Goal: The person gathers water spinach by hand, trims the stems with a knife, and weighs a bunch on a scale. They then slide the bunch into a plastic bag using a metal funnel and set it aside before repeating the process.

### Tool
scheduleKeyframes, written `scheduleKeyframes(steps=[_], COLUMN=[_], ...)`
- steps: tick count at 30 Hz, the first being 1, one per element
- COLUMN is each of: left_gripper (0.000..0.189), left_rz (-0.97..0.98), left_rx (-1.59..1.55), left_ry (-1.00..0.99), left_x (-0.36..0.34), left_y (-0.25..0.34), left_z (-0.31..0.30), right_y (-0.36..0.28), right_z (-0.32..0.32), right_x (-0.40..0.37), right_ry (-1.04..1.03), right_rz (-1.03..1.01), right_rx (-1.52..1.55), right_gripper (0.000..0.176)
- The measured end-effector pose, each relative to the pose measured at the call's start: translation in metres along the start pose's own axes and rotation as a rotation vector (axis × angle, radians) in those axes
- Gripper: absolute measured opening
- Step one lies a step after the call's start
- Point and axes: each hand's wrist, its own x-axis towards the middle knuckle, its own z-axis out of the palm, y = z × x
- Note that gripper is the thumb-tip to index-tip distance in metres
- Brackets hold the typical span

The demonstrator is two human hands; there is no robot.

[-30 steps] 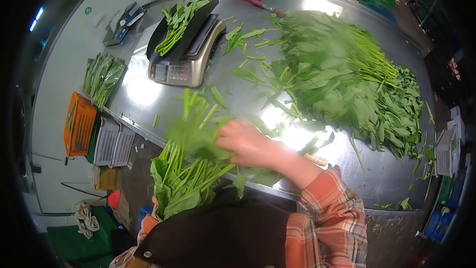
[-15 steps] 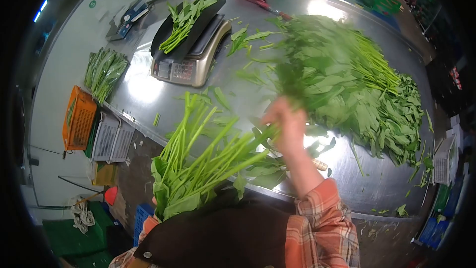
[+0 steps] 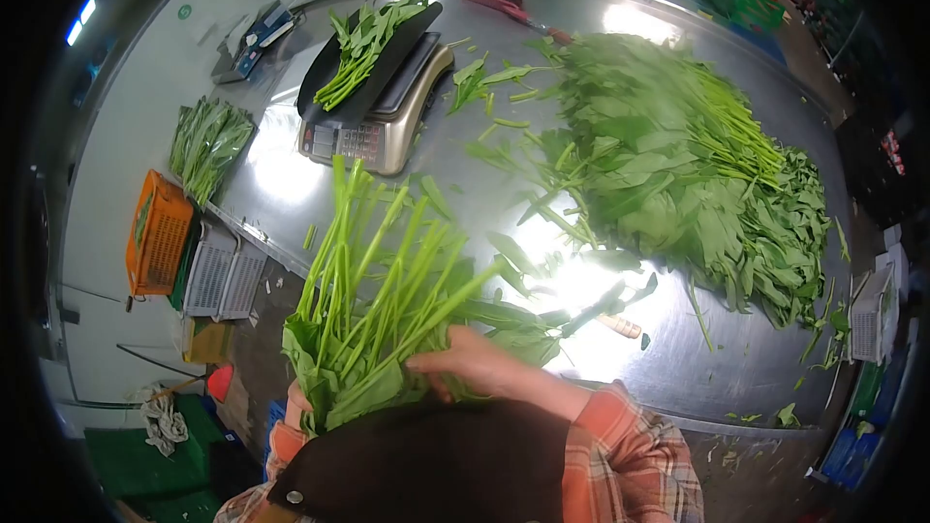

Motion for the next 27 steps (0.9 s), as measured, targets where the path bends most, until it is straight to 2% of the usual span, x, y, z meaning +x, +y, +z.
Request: scheduleKeyframes(steps=[2,5,7,9,11,13,14,17,18,19,20,21,22,23,25,27], left_gripper=[0.093,0.095,0.094,0.093,0.093,0.092,0.092,0.088,0.085,0.078,0.072,0.066,0.063,0.062,0.063,0.068], left_rz=[-0.008,0.011,0.011,0.005,0.003,0.012,0.013,-0.023,-0.056,-0.076,-0.099,-0.123,-0.142,-0.155,-0.174,-0.170], left_rx=[0.068,0.103,0.066,0.041,0.017,0.001,0.000,0.036,0.055,0.127,0.198,0.269,0.255,0.265,0.308,0.330], left_ry=[0.023,-0.053,-0.141,-0.132,-0.037,0.050,0.093,0.192,0.224,0.245,0.265,0.285,0.278,0.271,0.257,0.298], left_x=[-0.005,-0.017,-0.021,-0.024,-0.024,-0.025,-0.026,-0.023,-0.021,-0.021,-0.022,-0.023,-0.023,-0.023,-0.024,-0.026], left_y=[0.001,-0.006,-0.013,-0.017,-0.016,-0.014,-0.013,-0.006,-0.003,-0.001,0.002,0.004,0.007,0.009,0.013,0.006], left_z=[-0.007,-0.033,-0.047,-0.044,-0.029,-0.014,-0.007,0.010,0.015,0.016,0.016,0.017,0.025,0.031,0.039,0.044], right_y=[-0.022,-0.028,-0.035,-0.029,-0.046,-0.066,-0.062,-0.086,-0.091,-0.097,-0.091,-0.078,-0.064,-0.060,-0.034,-0.028], right_z=[-0.015,-0.046,-0.062,-0.098,-0.127,-0.128,-0.129,-0.109,-0.098,-0.086,-0.080,-0.073,-0.069,-0.061,-0.064,-0.066], right_x=[-0.009,-0.026,-0.035,-0.036,-0.052,-0.065,-0.057,-0.052,-0.048,-0.043,-0.035,-0.026,-0.018,-0.016,-0.011,-0.021], right_ry=[0.123,0.192,0.278,0.597,0.848,0.986,1.255,0.612,0.329,0.046,-0.207,-0.429,-0.540,-0.582,-0.403,-0.033], right_rz=[0.146,-0.047,0.024,-0.086,-0.240,-0.287,-0.358,-0.294,-0.085,0.118,0.162,0.120,0.130,0.122,0.032,-0.021], right_rx=[-0.334,-0.582,-0.872,-1.272,-1.296,-1.743,-1.873,-1.249,-1.029,-1.095,-1.022,-0.869,-0.764,-0.712,-0.534,-0.344], right_gripper=[0.035,0.029,0.027,0.030,0.037,0.038,0.032,0.031,0.032,0.036,0.043,0.035,0.033,0.029,0.021,0.016])
